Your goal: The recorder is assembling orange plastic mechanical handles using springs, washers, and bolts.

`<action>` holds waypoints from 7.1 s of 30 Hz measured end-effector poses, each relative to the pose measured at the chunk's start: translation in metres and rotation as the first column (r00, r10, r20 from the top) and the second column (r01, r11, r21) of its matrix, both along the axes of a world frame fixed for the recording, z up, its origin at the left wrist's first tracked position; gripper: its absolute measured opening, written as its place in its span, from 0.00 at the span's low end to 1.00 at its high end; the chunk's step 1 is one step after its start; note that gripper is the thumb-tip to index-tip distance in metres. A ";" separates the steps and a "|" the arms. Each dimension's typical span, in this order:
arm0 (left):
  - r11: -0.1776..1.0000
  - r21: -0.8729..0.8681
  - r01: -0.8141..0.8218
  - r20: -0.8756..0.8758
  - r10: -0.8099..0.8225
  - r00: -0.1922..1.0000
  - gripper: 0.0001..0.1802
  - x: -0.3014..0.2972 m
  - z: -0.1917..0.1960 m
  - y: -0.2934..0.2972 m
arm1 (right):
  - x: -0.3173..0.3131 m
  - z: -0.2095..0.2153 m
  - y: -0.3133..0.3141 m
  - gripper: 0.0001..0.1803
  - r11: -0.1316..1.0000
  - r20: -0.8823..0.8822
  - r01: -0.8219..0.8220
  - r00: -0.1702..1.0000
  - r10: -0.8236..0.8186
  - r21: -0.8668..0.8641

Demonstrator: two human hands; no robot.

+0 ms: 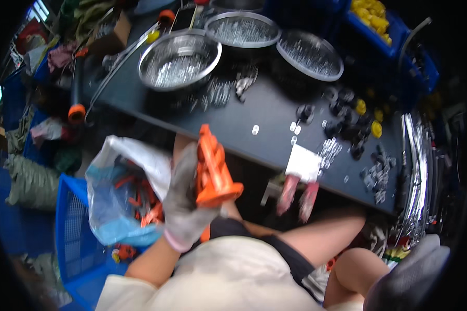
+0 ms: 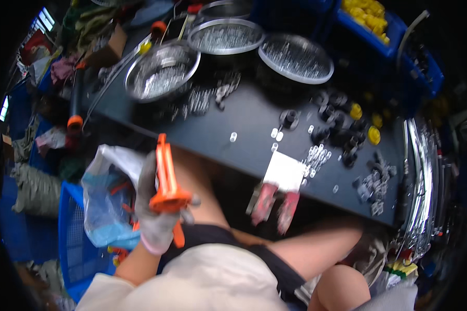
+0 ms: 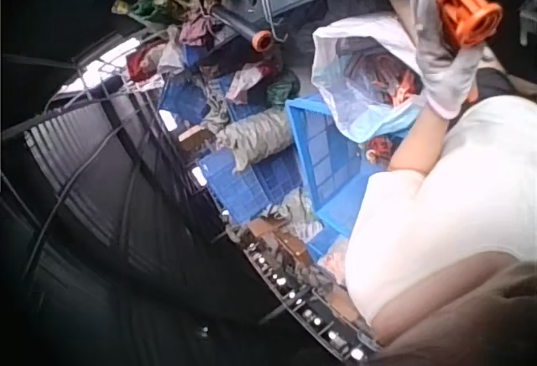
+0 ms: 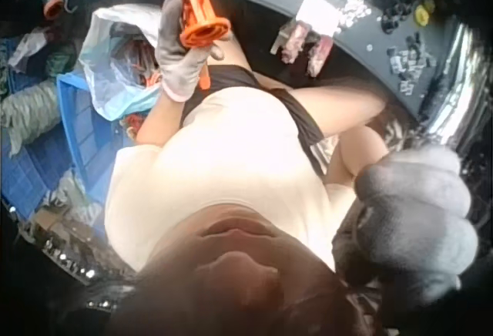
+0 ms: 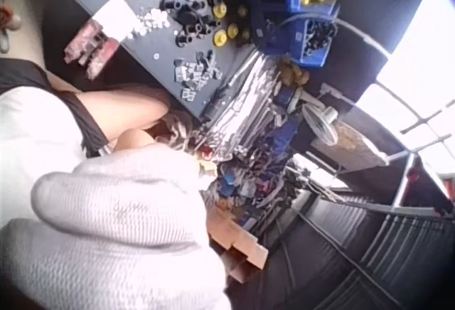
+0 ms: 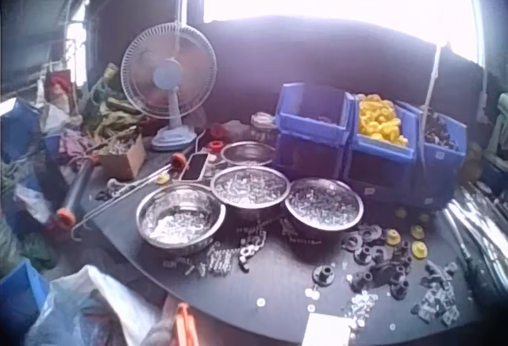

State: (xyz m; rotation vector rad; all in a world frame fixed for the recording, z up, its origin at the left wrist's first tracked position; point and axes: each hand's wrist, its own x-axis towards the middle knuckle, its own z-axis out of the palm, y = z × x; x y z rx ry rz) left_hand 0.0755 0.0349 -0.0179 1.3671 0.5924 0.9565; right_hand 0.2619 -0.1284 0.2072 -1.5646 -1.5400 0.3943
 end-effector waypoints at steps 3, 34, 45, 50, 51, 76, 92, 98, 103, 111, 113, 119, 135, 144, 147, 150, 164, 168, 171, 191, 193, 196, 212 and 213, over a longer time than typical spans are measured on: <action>0.989 -0.119 0.086 0.364 -0.037 0.931 0.44 -0.010 -0.015 -0.009 | 0.003 -0.036 -0.041 0.18 0.977 -0.105 0.175 0.981 -0.163 0.119; 0.984 -0.030 -0.175 -0.190 0.166 0.967 0.36 -0.051 0.000 -0.006 | -0.061 -0.195 0.149 0.30 0.942 -0.036 -0.091 0.996 0.084 -0.323; 0.674 -0.734 -0.087 0.340 0.475 0.811 0.22 -0.079 -0.027 0.003 | -0.080 -0.197 0.259 0.12 0.999 0.478 -0.026 0.878 0.034 -0.024; 0.864 -0.498 -0.079 0.399 0.310 0.863 0.22 -0.067 -0.020 0.000 | -0.099 -0.226 0.293 0.14 0.957 0.576 0.231 0.813 -0.090 -0.177; 0.856 -0.512 -0.069 0.383 0.300 0.874 0.22 -0.068 -0.020 -0.001 | -0.099 -0.230 0.298 0.14 0.944 0.599 0.250 0.797 -0.074 -0.215; 0.919 -0.326 -0.220 0.057 0.252 0.966 0.24 -0.024 -0.013 0.041 | -0.017 -0.258 0.219 0.10 0.833 0.142 0.552 0.828 -0.543 -0.033; 0.481 0.682 0.550 -0.714 0.277 0.643 0.22 -0.041 -0.007 0.031 | -0.011 -0.266 0.206 0.08 0.889 -0.114 0.447 0.893 -0.436 0.098; 0.707 0.707 0.013 -0.643 0.636 0.426 0.21 0.011 -0.018 0.147 | -0.009 -0.271 0.204 0.09 0.894 -0.188 0.439 0.889 -0.418 0.086; 0.806 0.570 -0.161 -0.495 0.494 0.715 0.16 0.023 -0.014 0.132 | -0.007 -0.268 0.196 0.08 0.890 -0.283 0.452 0.862 -0.420 0.056; 0.788 0.612 0.068 -0.551 0.363 0.752 0.13 0.074 -0.027 0.123 | -0.013 -0.245 0.193 0.13 0.874 -0.541 0.472 0.706 -0.456 -0.120; 0.785 0.618 0.046 -0.552 0.391 0.737 0.13 0.076 -0.028 0.126 | -0.007 -0.256 0.197 0.12 0.855 -0.394 0.516 0.797 -0.458 0.049; 0.744 0.662 -0.091 -0.398 0.451 0.799 0.14 0.075 -0.019 0.114 | -0.007 -0.260 0.193 0.10 0.879 -0.433 0.471 0.809 -0.398 0.072; 0.677 0.736 -0.023 -0.295 0.351 0.889 0.08 0.085 -0.018 0.097 | -0.007 -0.267 0.191 0.13 0.870 -0.458 0.386 0.861 -0.221 0.306; 0.802 0.594 -0.066 -0.334 0.320 0.887 0.07 0.077 -0.024 0.089 | -0.006 -0.269 0.189 0.11 0.886 -0.534 0.394 0.817 -0.216 0.245; 0.809 0.586 -0.036 -0.378 0.313 0.871 0.09 0.077 -0.024 0.089 | -0.003 -0.271 0.191 0.12 0.856 -0.452 0.380 0.869 -0.201 0.350; 0.825 0.563 -0.052 -0.461 0.365 0.809 0.07 0.080 -0.018 0.087 | -0.003 -0.271 0.189 0.13 0.823 -0.329 0.313 0.930 -0.164 0.474; 0.979 0.199 -0.050 -0.374 0.123 0.919 0.13 0.077 -0.027 0.096 | -0.005 -0.266 0.188 0.12 0.884 -0.359 0.326 0.912 -0.200 0.336; 0.911 0.411 -0.017 -0.405 0.199 0.892 0.13 0.080 -0.019 0.092 | -0.003 -0.269 0.191 0.12 0.835 -0.407 0.406 0.879 -0.246 0.371; 0.888 0.458 -0.050 -0.469 0.289 0.834 0.13 0.083 -0.015 0.090 | -0.003 -0.264 0.184 0.13 0.845 -0.264 0.321 0.938 -0.223 0.428; 0.883 0.406 -0.236 -0.444 0.417 0.793 0.14 0.070 -0.011 0.098 | -0.008 -0.260 0.193 0.13 0.865 -0.431 0.473 0.825 -0.366 0.171; 0.821 0.544 -0.171 -0.486 0.475 0.733 0.11 0.073 -0.021 0.104 | -0.005 -0.262 0.197 0.12 0.878 -0.406 0.466 0.827 -0.389 0.106; 0.772 0.627 0.108 -0.671 0.463 0.579 0.15 0.078 -0.020 0.102 | -0.007 -0.262 0.203 0.12 0.833 0.209 0.549 0.809 -0.549 0.064; 0.735 0.673 -0.076 -0.621 0.619 0.480 0.18 0.037 -0.025 0.148 | -0.005 -0.262 0.194 0.17 0.792 0.004 0.516 0.837 -0.547 0.327; 0.730 0.672 -0.124 -0.590 0.629 0.506 0.17 0.036 -0.026 0.147 | -0.006 -0.262 0.194 0.16 0.793 -0.034 0.514 0.845 -0.534 0.326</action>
